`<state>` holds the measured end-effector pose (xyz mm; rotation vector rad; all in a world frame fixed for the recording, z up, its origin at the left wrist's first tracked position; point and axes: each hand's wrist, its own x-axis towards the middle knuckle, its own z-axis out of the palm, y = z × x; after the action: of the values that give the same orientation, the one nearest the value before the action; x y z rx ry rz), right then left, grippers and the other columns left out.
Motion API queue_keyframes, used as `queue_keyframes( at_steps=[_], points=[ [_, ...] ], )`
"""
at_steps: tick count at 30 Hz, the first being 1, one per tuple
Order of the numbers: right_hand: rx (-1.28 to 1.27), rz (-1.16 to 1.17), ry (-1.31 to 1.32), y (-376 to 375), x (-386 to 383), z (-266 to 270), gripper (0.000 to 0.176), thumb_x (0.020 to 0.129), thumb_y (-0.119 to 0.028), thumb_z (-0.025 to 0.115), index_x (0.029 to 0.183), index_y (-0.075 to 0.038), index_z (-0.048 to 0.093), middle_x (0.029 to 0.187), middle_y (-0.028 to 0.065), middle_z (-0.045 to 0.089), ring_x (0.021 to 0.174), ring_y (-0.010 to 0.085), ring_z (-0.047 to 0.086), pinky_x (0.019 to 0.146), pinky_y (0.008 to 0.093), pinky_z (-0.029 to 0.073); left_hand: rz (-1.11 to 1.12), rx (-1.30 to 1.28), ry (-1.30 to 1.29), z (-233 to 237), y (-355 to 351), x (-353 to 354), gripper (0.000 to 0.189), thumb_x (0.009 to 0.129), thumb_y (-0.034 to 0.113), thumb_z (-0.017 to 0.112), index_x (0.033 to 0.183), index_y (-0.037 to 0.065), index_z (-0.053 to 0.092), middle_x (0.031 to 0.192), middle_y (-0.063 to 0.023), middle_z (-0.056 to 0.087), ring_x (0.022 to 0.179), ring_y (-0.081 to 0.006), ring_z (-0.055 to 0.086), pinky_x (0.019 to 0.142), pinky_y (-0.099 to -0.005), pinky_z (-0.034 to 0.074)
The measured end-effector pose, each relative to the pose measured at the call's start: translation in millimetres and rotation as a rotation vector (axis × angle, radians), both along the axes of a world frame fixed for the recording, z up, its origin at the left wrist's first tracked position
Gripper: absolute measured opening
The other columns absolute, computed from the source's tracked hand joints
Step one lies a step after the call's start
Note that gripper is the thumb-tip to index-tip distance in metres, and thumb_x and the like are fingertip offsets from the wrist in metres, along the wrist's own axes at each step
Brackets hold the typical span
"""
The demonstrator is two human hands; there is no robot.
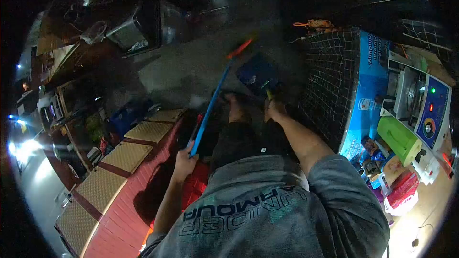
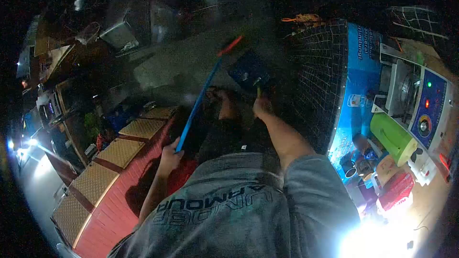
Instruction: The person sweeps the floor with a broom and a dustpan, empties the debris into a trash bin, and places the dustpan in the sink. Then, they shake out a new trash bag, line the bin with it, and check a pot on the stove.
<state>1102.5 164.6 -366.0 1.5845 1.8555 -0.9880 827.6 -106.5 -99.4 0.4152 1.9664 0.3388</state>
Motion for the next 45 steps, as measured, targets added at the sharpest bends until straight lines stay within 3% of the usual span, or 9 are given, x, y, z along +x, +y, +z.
queue_keyframes(
  at_steps=[11, 14, 18, 20, 26, 28, 34, 41, 45],
  points=[
    [-0.042, 0.114, -0.003, 2, 4, -9, 0.049, 0.099, -0.045, 0.039, 0.113, -0.004, 0.063, 0.1, 0.0207, 0.066, 0.091, 0.0297, 0.067, 0.082, 0.0444, 0.053, 0.018, -0.055, -0.204, -3, 2, 23, 0.055, 0.079, 0.004, 0.068, 0.132, 0.0, 0.054, 0.083, -0.0016, 0.063, 0.07, -0.0114, 0.056, 0.065, -0.0287, 0.049],
    [-0.414, -0.54, -0.056, 7, -1, -30, 0.05, 0.094, -0.04, 0.054, 0.13, -0.006, 0.052, 0.107, 0.02, 0.065, 0.097, 0.0321, 0.066, 0.086, 0.0468, 0.053, 0.154, -0.202, -0.312, 35, -7, 1, 0.053, 0.081, 0.004, 0.069, 0.132, 0.0, 0.055, 0.088, -0.0004, 0.062, 0.075, -0.0086, 0.053, 0.069, -0.0234, 0.046],
    [-0.461, -0.061, -0.138, -2, 10, -50, 0.077, 0.093, -0.039, 0.059, 0.151, -0.014, 0.017, 0.115, 0.0196, 0.063, 0.099, 0.0343, 0.064, 0.086, 0.0473, 0.052, 0.172, -0.032, -0.254, -33, -83, -36, 0.054, 0.083, 0.004, 0.066, 0.136, 0.003, 0.052, 0.093, -0.0026, 0.064, 0.074, -0.0152, 0.058, 0.071, -0.0281, 0.05],
    [-0.329, -0.08, -0.038, -9, 16, -53, 0.08, 0.095, -0.042, 0.055, 0.153, -0.016, 0.008, 0.112, 0.0193, 0.064, 0.099, 0.0339, 0.064, 0.086, 0.0472, 0.052, -0.531, 0.301, 0.373, 4, -4, -23, 0.057, 0.082, 0.003, 0.059, 0.137, 0.003, 0.048, 0.099, -0.0229, 0.068, 0.082, -0.0343, 0.068, 0.073, -0.036, 0.053],
    [-0.235, 0.594, -0.101, -4, 4, -5, 0.027, 0.096, -0.015, 0.05, 0.112, 0.003, 0.061, 0.112, 0.0201, 0.064, 0.101, 0.0379, 0.063, 0.084, 0.0497, 0.052, -0.295, 0.057, 0.252, -51, 5, 20, 0.057, 0.079, 0.006, 0.057, 0.135, -0.001, 0.048, 0.079, -0.0303, 0.059, 0.07, -0.0356, 0.066, 0.064, -0.0403, 0.05],
    [-0.319, -0.032, -0.165, 22, -22, 56, 0.027, 0.094, -0.014, 0.053, 0.115, 0.002, 0.06, 0.118, 0.0211, 0.061, 0.106, 0.0374, 0.061, 0.084, 0.049, 0.052, -0.315, -0.059, 0.093, -32, 16, 32, 0.058, 0.08, 0.003, 0.06, 0.137, 0.002, 0.049, 0.068, -0.0193, 0.058, 0.051, -0.0224, 0.054, 0.051, -0.0343, 0.046],
    [-0.324, 0.165, -0.144, 22, -20, 34, 0.073, 0.094, -0.021, 0.059, 0.152, -0.02, 0.015, 0.138, 0.0194, 0.046, 0.119, 0.0369, 0.053, 0.093, 0.0484, 0.05, 0.387, -0.305, -0.451, 76, 14, -8, 0.059, 0.082, 0.0, 0.065, 0.139, 0.009, 0.051, 0.067, 0.003, 0.051, 0.047, -0.0058, 0.041, 0.04, -0.023, 0.033],
    [-0.476, -0.122, -0.123, 27, -14, 35, 0.084, 0.086, -0.007, 0.063, 0.152, -0.013, 0.013, 0.137, 0.0228, 0.048, 0.114, 0.0381, 0.058, 0.078, 0.0451, 0.056, -0.404, 0.408, 0.216, 13, -2, -46, 0.05, 0.086, 0.01, 0.065, 0.133, 0.001, 0.053, 0.081, -0.0107, 0.068, 0.068, -0.0203, 0.064, 0.06, -0.0336, 0.049],
    [-0.241, 0.273, -0.057, 21, -17, 35, 0.024, 0.095, -0.013, 0.052, 0.108, 0.005, 0.061, 0.106, 0.0257, 0.062, 0.095, 0.0316, 0.065, 0.075, 0.0458, 0.054, -0.321, 0.067, 0.288, -24, 31, -41, 0.048, 0.086, 0.013, 0.064, 0.13, -0.002, 0.053, 0.104, -0.0265, 0.066, 0.095, -0.0294, 0.068, 0.078, -0.0359, 0.051]
  ],
)
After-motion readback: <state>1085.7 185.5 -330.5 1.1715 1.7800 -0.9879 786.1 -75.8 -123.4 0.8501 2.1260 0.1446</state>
